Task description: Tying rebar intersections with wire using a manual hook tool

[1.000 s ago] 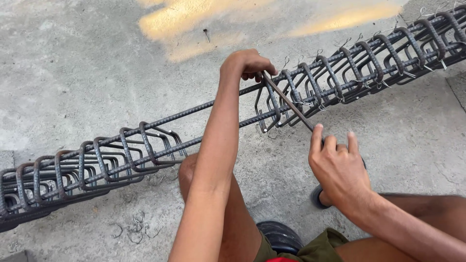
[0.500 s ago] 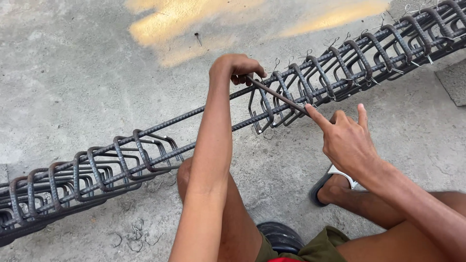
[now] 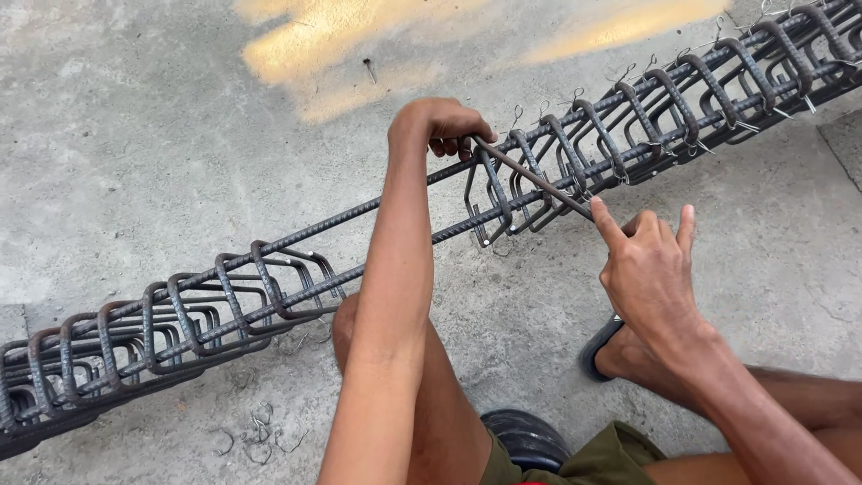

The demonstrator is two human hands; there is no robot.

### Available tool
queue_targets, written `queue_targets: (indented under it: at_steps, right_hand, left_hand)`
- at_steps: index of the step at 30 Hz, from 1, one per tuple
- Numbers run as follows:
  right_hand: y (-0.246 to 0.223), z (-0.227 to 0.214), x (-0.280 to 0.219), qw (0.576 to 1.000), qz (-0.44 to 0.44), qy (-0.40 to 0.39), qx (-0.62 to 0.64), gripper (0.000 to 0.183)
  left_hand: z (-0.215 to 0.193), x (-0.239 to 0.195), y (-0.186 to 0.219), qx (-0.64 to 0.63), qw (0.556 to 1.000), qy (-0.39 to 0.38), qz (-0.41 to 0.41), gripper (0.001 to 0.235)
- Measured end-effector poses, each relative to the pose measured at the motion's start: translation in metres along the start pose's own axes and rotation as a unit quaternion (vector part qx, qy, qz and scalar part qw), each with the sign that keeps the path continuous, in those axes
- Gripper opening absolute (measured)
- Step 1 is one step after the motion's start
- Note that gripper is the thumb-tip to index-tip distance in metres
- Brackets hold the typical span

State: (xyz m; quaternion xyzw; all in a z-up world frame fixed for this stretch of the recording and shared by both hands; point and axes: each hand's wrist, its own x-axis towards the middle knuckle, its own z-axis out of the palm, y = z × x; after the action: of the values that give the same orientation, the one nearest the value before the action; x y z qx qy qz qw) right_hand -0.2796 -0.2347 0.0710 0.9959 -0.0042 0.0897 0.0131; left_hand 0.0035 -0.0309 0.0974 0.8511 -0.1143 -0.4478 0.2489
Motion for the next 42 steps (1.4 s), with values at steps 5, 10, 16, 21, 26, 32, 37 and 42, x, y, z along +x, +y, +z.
queue_targets:
  at_steps: [5, 10, 16, 21, 26, 32, 37, 42]
  right_hand:
    - [0.003, 0.000, -0.004, 1.000, -0.007, -0.008, -0.007, 0.072]
    - [0.011, -0.002, -0.004, 0.999, -0.006, -0.024, -0.042, 0.068]
    - [0.004, -0.020, -0.004, 0.997, -0.016, -0.029, -0.071, 0.073]
    - [0.009, -0.041, -0.002, 0.986, -0.023, -0.118, -0.114, 0.083]
    - [0.005, -0.057, 0.004, 0.975, -0.052, -0.199, -0.087, 0.030]
    - [-0.004, -0.066, -0.002, 0.968, -0.127, -0.160, -0.145, 0.023]
    - [-0.012, -0.076, -0.004, 0.959, -0.141, -0.187, -0.160, 0.018]
    - [-0.013, -0.076, -0.008, 0.969, -0.138, -0.165, -0.125, 0.019]
  left_hand:
    - [0.001, -0.002, 0.006, 0.055, 0.998, 0.016, -0.005, 0.027]
    - [0.005, -0.007, 0.010, 0.093, 0.993, 0.063, -0.023, 0.028]
    - [0.009, -0.002, 0.013, 0.109, 0.988, 0.104, -0.010, 0.034]
    - [0.014, 0.009, 0.013, 0.126, 0.980, 0.152, 0.026, 0.025]
    - [0.016, 0.004, 0.013, 0.155, 0.971, 0.169, 0.070, 0.032]
    - [0.021, 0.008, 0.005, 0.104, 0.972, 0.166, 0.126, 0.032]
    - [0.025, 0.022, -0.007, 0.097, 0.972, 0.149, 0.156, 0.030]
    - [0.030, 0.024, -0.006, 0.069, 0.978, 0.115, 0.157, 0.037]
